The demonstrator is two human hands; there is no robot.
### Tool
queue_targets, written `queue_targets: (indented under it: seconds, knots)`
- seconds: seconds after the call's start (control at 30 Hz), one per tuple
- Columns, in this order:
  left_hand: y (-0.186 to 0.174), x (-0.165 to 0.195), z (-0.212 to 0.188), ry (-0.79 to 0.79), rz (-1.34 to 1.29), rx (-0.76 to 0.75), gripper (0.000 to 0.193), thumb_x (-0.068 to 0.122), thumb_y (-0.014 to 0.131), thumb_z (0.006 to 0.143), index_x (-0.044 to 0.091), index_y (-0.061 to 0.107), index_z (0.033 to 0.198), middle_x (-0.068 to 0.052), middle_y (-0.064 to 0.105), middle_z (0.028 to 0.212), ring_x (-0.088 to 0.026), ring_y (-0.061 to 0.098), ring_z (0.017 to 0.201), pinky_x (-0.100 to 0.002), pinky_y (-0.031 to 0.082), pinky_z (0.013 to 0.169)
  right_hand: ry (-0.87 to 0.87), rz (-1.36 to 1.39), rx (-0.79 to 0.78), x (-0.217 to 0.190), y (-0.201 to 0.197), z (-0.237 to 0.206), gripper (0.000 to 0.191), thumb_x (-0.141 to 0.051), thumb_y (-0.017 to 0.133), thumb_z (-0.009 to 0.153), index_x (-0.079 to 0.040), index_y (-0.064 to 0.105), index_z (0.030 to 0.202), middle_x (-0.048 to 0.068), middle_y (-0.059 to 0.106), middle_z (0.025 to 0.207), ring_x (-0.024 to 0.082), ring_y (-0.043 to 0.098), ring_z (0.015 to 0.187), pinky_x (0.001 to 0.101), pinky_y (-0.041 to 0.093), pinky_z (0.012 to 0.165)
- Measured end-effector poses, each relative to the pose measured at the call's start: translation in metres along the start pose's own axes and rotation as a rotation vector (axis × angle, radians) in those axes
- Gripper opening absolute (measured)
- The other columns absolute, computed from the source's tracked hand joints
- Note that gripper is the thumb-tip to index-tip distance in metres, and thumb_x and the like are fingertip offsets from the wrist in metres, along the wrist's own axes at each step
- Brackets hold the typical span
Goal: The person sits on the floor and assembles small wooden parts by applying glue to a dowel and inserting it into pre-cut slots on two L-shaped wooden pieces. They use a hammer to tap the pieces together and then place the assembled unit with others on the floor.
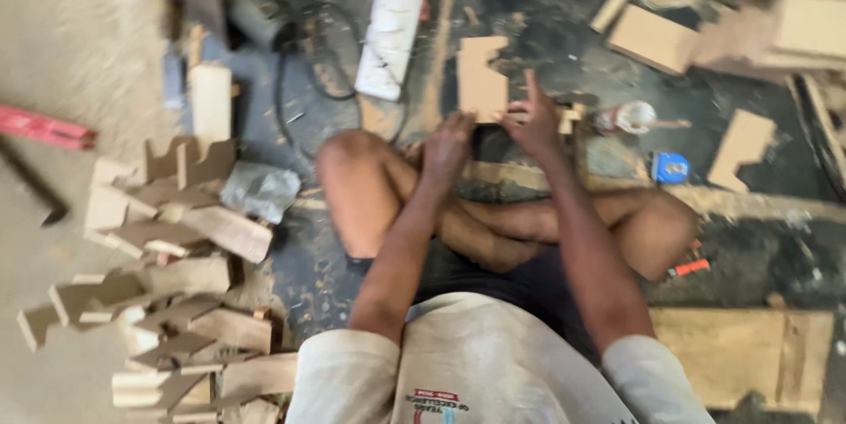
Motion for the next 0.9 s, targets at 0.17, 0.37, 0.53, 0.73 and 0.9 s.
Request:
queue_targets:
  seconds: [0.17,0.37,0.53,0.73,0.9]
  knots:
    - [-0.024,0.011,-0.004,-0.065,-0.156,0.209,0.037,0.004,0.071,0.088,0.007,0.067,0.125,-0.019,0.066,0.128,-0.038,0.07,0.105,-0.044,0.059,0.084,0.074,0.109,-0.04,0.011,0.001,0.002,0.105,-0.03,0.088,0.086,-0.003,0.024,0.165,0.02,0.056,0.143,0.02,0.072,0.113,0.0396,0.055,0.1]
    - [-0.113,-0.031,-0.056,-0.187,-0.156,0.594,0.028,0.002,0.069,0.097,0.005,0.067,0.125,-0.018,0.069,0.122,-0.035,0.071,0.111,-0.041,0.06,0.092,0.073,0.014,-0.045,0.017,-0.004,0.001,0.104,-0.028,0.09,0.088,-0.002,0.025,0.167,0.025,0.051,0.146,0.022,0.073,0.112,0.0366,0.055,0.094]
    - [-0.159,-0.141,-0.124,-0.529,0.12,0.573,0.031,0.002,0.069,0.094,0.003,0.069,0.124,-0.02,0.068,0.118,-0.037,0.065,0.11,-0.045,0.054,0.095,0.12,0.077,-0.051,0.023,-0.005,0.001,0.105,-0.031,0.086,0.085,-0.002,0.026,0.165,0.022,0.058,0.138,0.02,0.071,0.112,0.0358,0.06,0.083]
    - [-0.13,-0.197,-0.17,-0.58,0.439,0.279,0.038,0.015,0.075,0.081,0.009,0.075,0.119,-0.015,0.064,0.13,-0.036,0.055,0.123,-0.049,0.043,0.097,0.049,0.005,-0.051,0.031,-0.009,0.002,0.106,-0.033,0.089,0.087,0.001,0.027,0.166,0.017,0.074,0.116,0.021,0.073,0.107,0.0352,0.056,0.092]
    - [-0.128,-0.202,-0.175,-0.529,0.609,0.115,0.025,0.023,0.073,0.087,0.012,0.076,0.11,-0.01,0.061,0.138,-0.033,0.052,0.13,-0.05,0.039,0.101,0.093,-0.065,-0.067,0.033,-0.011,0.002,0.107,-0.035,0.089,0.088,0.001,0.026,0.167,0.016,0.076,0.113,0.021,0.072,0.107,0.0353,0.054,0.094]
Point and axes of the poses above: each hand's wrist, its own z-axis towards the middle knuckle, its own y-axis out of the palm, x = y × z, the point moved 3 cm from there along z, towards the middle knuckle
